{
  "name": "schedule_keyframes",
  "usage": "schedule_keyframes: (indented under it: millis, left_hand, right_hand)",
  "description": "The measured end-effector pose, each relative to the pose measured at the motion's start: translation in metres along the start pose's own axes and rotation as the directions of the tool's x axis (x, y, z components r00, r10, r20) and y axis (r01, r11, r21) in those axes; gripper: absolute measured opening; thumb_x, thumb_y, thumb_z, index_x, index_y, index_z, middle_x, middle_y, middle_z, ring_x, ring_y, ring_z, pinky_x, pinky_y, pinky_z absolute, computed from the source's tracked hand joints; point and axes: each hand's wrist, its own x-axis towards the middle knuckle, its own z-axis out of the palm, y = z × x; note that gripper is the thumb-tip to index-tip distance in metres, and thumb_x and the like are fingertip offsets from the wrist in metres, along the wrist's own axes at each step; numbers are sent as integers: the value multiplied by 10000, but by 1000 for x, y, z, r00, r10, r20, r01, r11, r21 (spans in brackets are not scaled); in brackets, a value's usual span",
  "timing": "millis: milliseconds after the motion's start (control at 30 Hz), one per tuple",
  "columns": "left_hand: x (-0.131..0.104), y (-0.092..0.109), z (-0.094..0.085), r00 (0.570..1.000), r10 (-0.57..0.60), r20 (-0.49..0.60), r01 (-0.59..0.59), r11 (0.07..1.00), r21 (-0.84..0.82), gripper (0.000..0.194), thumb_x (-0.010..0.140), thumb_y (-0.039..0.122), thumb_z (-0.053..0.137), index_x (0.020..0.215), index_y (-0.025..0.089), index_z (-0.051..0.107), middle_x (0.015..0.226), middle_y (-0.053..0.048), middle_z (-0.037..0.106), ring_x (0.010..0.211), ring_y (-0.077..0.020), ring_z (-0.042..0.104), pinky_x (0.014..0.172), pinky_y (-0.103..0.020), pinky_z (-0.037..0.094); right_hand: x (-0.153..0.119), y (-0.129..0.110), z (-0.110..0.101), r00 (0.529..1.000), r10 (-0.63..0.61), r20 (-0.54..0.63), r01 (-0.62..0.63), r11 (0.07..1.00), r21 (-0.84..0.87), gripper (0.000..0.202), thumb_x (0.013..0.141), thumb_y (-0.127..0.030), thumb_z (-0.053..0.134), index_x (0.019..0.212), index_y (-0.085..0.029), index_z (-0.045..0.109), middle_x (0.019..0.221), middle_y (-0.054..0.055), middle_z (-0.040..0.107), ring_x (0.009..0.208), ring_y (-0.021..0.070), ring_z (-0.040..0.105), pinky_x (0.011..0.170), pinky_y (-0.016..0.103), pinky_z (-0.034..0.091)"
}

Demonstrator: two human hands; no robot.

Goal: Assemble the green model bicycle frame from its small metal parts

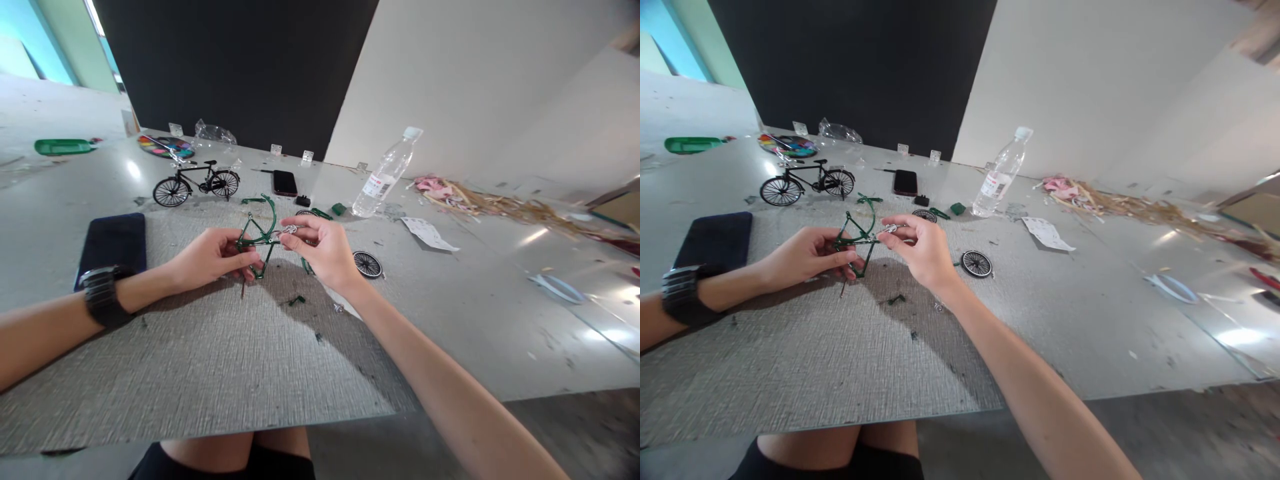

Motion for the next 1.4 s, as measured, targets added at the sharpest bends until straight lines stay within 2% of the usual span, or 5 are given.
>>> schedule_keyframes:
  millis: [233,833,1000,1267,1400]
  left_hand:
    - [0,-2,-1,999,38,19,-38,999,29,284,885,446,694,909,163,690,896,-89,796,711,-187,771,676,-276,623]
    - [0,-1,-1,997,63,51,-64,998,20,232,881,402,695,873,172,677,875,-90,801,715,-194,776,686,-290,623]
    - [0,-2,-2,995,77,67,-78,997,9,241,893,407,681,893,167,673,904,-93,801,696,-183,768,671,-282,615]
    - [-1,2,-3,993,80,92,-85,995,54,251,905,415,663,888,166,687,824,-67,786,694,-187,765,604,-245,575]
    - [-1,2,-2,994,71,88,-74,997,32,258,894,429,668,900,172,687,842,-69,787,694,-190,764,629,-267,594]
  right_hand:
    - [1,-2,4,1000,-16,10,15,996,88,380,823,-462,809,1081,-200,712,959,54,783,873,202,739,857,379,593]
    - [0,1,6,998,-57,-34,57,998,-1,385,852,-500,773,1084,-205,685,833,27,737,781,177,692,725,329,555]
    - [-3,-1,7,995,-92,-34,91,995,-38,358,885,-493,740,1105,-218,679,900,31,730,840,183,688,785,343,553]
    - [-3,-1,10,994,-104,-35,106,993,45,358,804,-382,835,1048,-223,628,859,5,716,811,170,692,750,324,546]
    - [-2,1,11,999,-32,11,31,997,70,456,754,-382,867,1064,-234,566,847,-7,710,814,179,705,758,336,567]
